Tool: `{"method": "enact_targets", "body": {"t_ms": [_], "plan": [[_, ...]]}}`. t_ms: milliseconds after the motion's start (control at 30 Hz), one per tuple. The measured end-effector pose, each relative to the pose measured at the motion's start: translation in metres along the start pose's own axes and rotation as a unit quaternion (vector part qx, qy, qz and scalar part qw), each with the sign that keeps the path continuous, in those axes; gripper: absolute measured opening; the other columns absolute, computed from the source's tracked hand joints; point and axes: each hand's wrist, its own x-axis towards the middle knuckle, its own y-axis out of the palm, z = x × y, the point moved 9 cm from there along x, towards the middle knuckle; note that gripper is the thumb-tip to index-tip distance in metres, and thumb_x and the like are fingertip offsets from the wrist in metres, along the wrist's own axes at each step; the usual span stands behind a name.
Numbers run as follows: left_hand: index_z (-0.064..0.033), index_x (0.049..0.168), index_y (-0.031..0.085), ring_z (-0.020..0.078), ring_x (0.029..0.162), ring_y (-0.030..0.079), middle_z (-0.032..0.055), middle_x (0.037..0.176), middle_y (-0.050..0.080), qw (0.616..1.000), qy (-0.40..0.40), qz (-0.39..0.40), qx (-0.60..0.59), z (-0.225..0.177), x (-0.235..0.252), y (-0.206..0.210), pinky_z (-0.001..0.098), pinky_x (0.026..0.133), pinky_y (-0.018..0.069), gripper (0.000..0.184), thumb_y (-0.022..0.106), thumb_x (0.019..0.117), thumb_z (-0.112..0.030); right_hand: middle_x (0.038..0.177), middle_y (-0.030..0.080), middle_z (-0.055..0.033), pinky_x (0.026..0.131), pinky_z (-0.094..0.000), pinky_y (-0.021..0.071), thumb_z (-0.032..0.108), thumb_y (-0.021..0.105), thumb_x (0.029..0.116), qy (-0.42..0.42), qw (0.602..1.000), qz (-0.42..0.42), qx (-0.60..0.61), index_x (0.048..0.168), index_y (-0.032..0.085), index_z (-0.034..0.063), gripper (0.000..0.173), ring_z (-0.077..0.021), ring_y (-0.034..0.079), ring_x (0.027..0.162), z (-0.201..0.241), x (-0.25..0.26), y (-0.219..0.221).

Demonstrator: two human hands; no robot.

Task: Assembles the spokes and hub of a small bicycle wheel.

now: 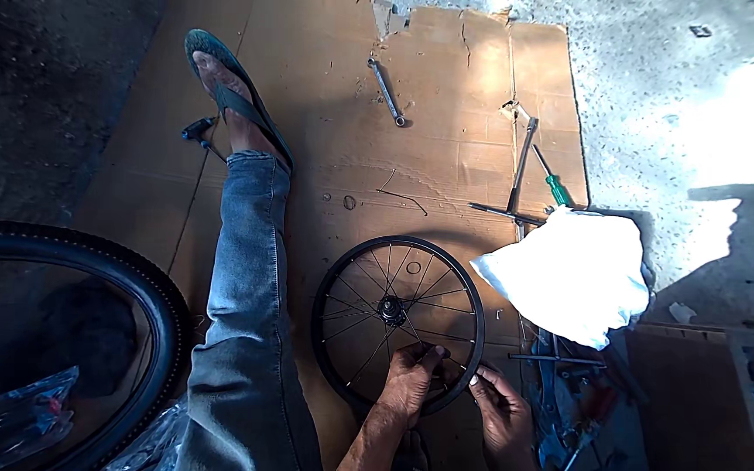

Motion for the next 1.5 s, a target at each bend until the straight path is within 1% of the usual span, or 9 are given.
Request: {"method": "enact_targets", "body": {"t_ms": [133,233,400,533,633,767,900,1100,1500], "plan": [[0.004,0.112,0.069,0.0279,0.091,0.075,0.0172,0.103,0.074,0.996,-0.002,0.01,0.085,-0.007,-0.007,-0.005,0.0427,0.082,0.0652,0.019,0.061,0.1026,-0.01,0.095,0.076,-0.0143,0.076,-0.0306,0.0634,-0.003,0.069,0.0863,0.038,0.999,0.0,0.036,0.1,0.075,-0.0044,0.015,-0.0179,0.073,0.082,-0.002,0.003,0.001],[-0.0015,0.11,0.07,0.0214,0.077,0.075,0.0118,0.098,0.074,0.959,0.026,-0.058,0.276,-0.027,-0.015,-0.023,0.0384,0.073,0.0662,0.019,0.059,0.1019,-0.014,0.093,0.076,-0.0133,0.075,-0.0283,0.0628,-0.002,0.068,0.0867,-0.002,1.0,0.007,0.022,0.1,0.075,-0.004,0.015,-0.0167,0.073,0.08,0.006,0.006,0.004],[-0.0069,0.122,0.067,0.0281,0.101,0.071,0.0138,0.117,0.068,0.634,0.203,-0.28,0.692,-0.085,-0.056,-0.012,0.0425,0.079,0.0608,0.035,0.065,0.0948,-0.029,0.096,0.076,-0.0088,0.075,-0.0248,0.0621,-0.001,0.069,0.0862,-0.069,0.997,0.007,-0.022,0.102,0.075,-0.0025,0.017,-0.0125,0.072,0.081,0.019,0.006,0.006],[-0.0119,0.105,0.076,0.0286,0.103,0.07,0.0094,0.112,0.072,0.477,0.471,-0.146,0.728,-0.078,-0.064,0.042,0.045,0.086,0.0583,0.018,0.063,0.0949,-0.018,0.101,0.075,-0.0101,0.076,-0.0281,0.064,0.001,0.068,0.0878,-0.109,0.993,0.033,-0.03,0.104,0.074,-0.0023,0.018,-0.0152,0.074,0.084,0.027,0.006,0.008],[-0.014,0.113,0.072,0.0229,0.115,0.067,0.0043,0.116,0.072,0.572,0.375,0.053,0.727,-0.063,-0.037,0.06,0.0503,0.112,0.0447,0.023,0.053,0.1024,-0.022,0.103,0.074,-0.0087,0.075,-0.0282,0.064,0.001,0.067,0.0894,-0.117,0.99,0.06,-0.044,0.106,0.072,-0.0019,0.017,-0.0136,0.073,0.083,0.029,0.005,0.012],[-0.0109,0.114,0.07,0.0236,0.113,0.066,0.0084,0.113,0.071,0.671,0.21,0.198,0.683,-0.055,-0.013,0.064,0.0443,0.1,0.052,0.028,0.052,0.1021,-0.029,0.108,0.071,-0.0085,0.079,-0.0286,0.0636,0.005,0.065,0.0939,-0.116,0.985,0.08,-0.095,0.108,0.072,0.0008,0.016,-0.0139,0.071,0.09,0.026,0.006,0.015],[-0.0099,0.113,0.071,0.0221,0.11,0.066,0.0089,0.113,0.07,0.659,0.22,0.233,0.681,-0.056,-0.013,0.064,0.0411,0.1,0.0524,0.028,0.053,0.1035,-0.03,0.113,0.071,-0.0065,0.079,-0.0229,0.0615,0.016,0.062,0.0981,-0.133,0.965,0.096,-0.205,0.111,0.074,0.0073,0.019,-0.0069,0.07,0.092,0.025,0.003,0.017],[-0.0084,0.111,0.072,0.0255,0.108,0.067,0.011,0.11,0.07,0.596,0.255,0.236,0.723,-0.048,-0.011,0.064,0.0442,0.097,0.0547,0.031,0.048,0.1054,-0.028,0.119,0.069,-0.0092,0.086,-0.0366,0.0635,0.004,0.06,0.0976,-0.001,0.994,0.107,-0.026,0.125,0.06,-0.0008,0.028,-0.0173,0.072,0.098,0.014,0.0,0.01],[-0.0006,0.117,0.064,0.0119,0.093,0.069,0.0027,0.1,0.071,0.768,0.154,0.269,0.561,-0.076,-0.019,0.06,0.0325,0.085,0.0592,0.028,0.058,0.094,-0.016,0.114,0.07,-0.008,0.084,-0.0333,0.0608,0.005,0.055,0.0994,0.05,0.983,0.139,0.107,0.125,0.058,0.0026,0.026,-0.0155,0.071,0.093,0.039,0.0,0.015]]}}
